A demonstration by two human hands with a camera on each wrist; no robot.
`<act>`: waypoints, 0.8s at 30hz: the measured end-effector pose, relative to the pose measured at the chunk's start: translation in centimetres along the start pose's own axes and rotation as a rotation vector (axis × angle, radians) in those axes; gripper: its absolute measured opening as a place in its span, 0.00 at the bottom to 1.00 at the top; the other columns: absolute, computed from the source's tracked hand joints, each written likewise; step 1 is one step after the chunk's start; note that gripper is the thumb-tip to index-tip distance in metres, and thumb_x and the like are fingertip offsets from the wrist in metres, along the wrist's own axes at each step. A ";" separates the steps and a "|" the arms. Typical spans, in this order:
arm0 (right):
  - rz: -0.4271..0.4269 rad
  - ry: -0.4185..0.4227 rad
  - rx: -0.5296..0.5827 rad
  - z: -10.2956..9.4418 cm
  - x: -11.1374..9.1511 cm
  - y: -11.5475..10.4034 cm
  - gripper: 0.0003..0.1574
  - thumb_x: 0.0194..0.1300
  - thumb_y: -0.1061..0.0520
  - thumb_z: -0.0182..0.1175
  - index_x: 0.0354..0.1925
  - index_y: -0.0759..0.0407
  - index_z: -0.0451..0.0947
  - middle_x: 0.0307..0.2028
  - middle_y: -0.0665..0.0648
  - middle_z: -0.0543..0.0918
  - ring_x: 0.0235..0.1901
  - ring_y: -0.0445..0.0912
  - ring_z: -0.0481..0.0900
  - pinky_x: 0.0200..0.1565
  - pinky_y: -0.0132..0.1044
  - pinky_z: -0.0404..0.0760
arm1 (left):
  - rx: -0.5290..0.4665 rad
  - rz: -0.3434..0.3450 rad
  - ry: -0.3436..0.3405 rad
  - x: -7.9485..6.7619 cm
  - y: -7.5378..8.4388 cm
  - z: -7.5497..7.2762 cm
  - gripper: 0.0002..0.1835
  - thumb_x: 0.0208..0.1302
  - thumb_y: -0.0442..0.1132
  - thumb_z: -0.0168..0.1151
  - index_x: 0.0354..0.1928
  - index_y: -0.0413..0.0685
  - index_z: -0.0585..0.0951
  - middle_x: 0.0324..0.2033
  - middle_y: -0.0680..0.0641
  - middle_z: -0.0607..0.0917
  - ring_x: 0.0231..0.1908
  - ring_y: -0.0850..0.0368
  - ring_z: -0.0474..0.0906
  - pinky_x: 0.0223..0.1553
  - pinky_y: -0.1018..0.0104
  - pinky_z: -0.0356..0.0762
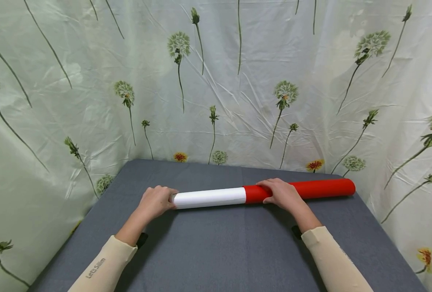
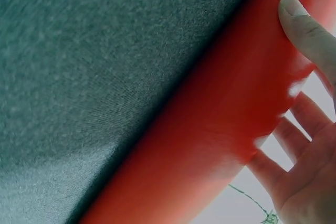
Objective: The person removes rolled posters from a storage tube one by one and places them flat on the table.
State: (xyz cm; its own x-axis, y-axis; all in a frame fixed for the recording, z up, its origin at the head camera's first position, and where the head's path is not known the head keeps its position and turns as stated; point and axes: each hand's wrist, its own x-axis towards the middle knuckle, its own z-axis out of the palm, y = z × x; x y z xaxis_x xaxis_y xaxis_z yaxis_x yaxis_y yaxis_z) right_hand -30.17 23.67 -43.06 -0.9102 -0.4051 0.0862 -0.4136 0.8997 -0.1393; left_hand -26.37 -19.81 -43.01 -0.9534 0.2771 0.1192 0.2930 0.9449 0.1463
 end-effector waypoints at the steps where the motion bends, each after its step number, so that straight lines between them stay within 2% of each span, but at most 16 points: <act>1: 0.000 0.001 -0.002 0.0 0.0 0.0 0.39 0.60 0.52 0.79 0.68 0.47 0.80 0.65 0.61 0.84 0.64 0.58 0.80 0.57 0.61 0.83 | 0.000 -0.002 0.000 0.0 -0.1 0.0 0.24 0.54 0.45 0.83 0.54 0.53 0.91 0.27 0.56 0.90 0.28 0.61 0.80 0.30 0.62 0.68; 14: 0.013 -0.002 0.002 -0.3 -0.2 0.2 0.39 0.60 0.52 0.79 0.69 0.48 0.80 0.65 0.62 0.83 0.64 0.59 0.79 0.58 0.62 0.83 | 0.010 -0.027 -0.015 -0.5 -1.1 -0.1 0.25 0.55 0.46 0.82 0.56 0.54 0.90 0.28 0.56 0.91 0.27 0.63 0.78 0.30 0.64 0.67; 24: 0.003 0.012 0.005 -0.2 -0.4 0.6 0.39 0.60 0.52 0.79 0.68 0.49 0.80 0.64 0.62 0.84 0.63 0.59 0.80 0.57 0.62 0.83 | 0.011 -0.012 0.001 -0.9 -1.8 -0.2 0.23 0.55 0.45 0.82 0.55 0.54 0.91 0.27 0.56 0.90 0.26 0.62 0.78 0.29 0.64 0.65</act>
State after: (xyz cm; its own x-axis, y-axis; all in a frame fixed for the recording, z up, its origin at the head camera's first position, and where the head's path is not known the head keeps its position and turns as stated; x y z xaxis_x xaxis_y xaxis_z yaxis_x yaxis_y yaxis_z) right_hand -30.03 24.45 -42.96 -0.9112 -0.4003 0.0972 -0.4109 0.9002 -0.1442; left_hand -26.05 -21.75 -43.15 -0.9569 0.2653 0.1186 0.2803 0.9501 0.1367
